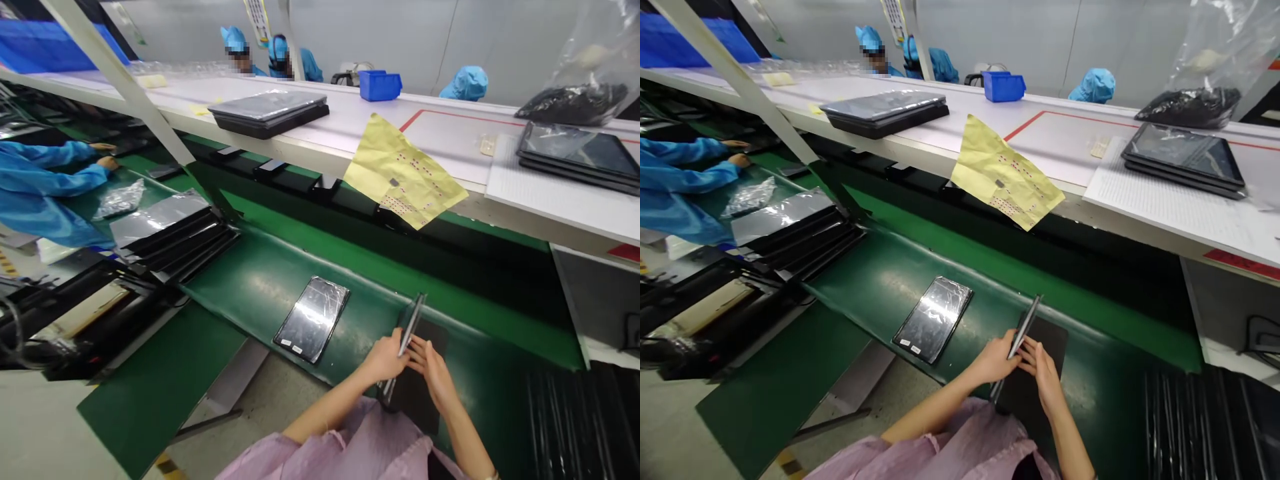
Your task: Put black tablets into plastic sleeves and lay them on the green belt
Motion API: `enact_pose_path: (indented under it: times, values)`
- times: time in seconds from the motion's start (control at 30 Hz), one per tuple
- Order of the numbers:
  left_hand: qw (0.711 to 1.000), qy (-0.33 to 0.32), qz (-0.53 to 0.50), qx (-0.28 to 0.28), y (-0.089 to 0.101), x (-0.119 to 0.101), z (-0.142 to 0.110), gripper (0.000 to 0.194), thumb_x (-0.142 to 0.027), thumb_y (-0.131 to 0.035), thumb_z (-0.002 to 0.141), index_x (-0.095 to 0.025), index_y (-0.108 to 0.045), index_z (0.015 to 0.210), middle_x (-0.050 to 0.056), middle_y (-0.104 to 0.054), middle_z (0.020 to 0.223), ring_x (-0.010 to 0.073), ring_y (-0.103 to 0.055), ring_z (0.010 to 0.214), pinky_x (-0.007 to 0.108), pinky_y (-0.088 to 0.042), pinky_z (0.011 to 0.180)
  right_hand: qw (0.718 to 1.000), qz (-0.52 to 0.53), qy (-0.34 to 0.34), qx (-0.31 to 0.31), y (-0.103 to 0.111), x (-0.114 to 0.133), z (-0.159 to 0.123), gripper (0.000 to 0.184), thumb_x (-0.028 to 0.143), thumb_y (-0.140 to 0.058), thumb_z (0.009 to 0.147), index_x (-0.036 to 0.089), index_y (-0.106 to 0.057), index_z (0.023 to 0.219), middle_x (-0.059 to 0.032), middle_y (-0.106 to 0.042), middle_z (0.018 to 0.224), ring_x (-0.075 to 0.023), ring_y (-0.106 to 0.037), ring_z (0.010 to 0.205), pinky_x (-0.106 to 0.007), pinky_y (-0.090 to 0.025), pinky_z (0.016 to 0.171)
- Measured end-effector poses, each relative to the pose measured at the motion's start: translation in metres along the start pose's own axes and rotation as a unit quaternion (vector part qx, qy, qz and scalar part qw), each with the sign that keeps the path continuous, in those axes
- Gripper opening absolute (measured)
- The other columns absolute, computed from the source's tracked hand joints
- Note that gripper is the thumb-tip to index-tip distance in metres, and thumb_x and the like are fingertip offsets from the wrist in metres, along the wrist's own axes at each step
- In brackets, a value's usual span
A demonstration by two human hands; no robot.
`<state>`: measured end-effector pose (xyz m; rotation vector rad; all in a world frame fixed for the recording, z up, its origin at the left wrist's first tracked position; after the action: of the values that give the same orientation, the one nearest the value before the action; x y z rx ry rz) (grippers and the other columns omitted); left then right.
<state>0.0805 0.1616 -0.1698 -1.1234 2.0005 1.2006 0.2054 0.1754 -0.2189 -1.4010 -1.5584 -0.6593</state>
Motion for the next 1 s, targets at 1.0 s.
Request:
enact_pose_path:
  times: [1.0]
  values:
    - [0.812,-0.574,-0.021,-0.104,0.089,-0.164,-0.168,0.056,-0.001,-0.052,0.083,-0.022,-0.053,0.135,0.005,-0.075,0.106,0.0142,-0.073,0.079,0.02,-0.06,0.07,0.901,0.113,0.312,-0.279,0.051,0.159,-0.192,0.047,0.026,-0.062,0.084,0.024,-0.059,0.13,-0.0059,-0.071,0.117,-0.029,-0.069,0.101,-0.044,-0.057,0.093]
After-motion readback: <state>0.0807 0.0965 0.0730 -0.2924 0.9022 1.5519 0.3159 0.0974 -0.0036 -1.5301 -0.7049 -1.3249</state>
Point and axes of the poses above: each hand's wrist, its own z-axis towards the middle knuckle, its own y-axis out of the back of the hand, x = y × z, the point moved 8 cm from there along z, towards the middle knuckle
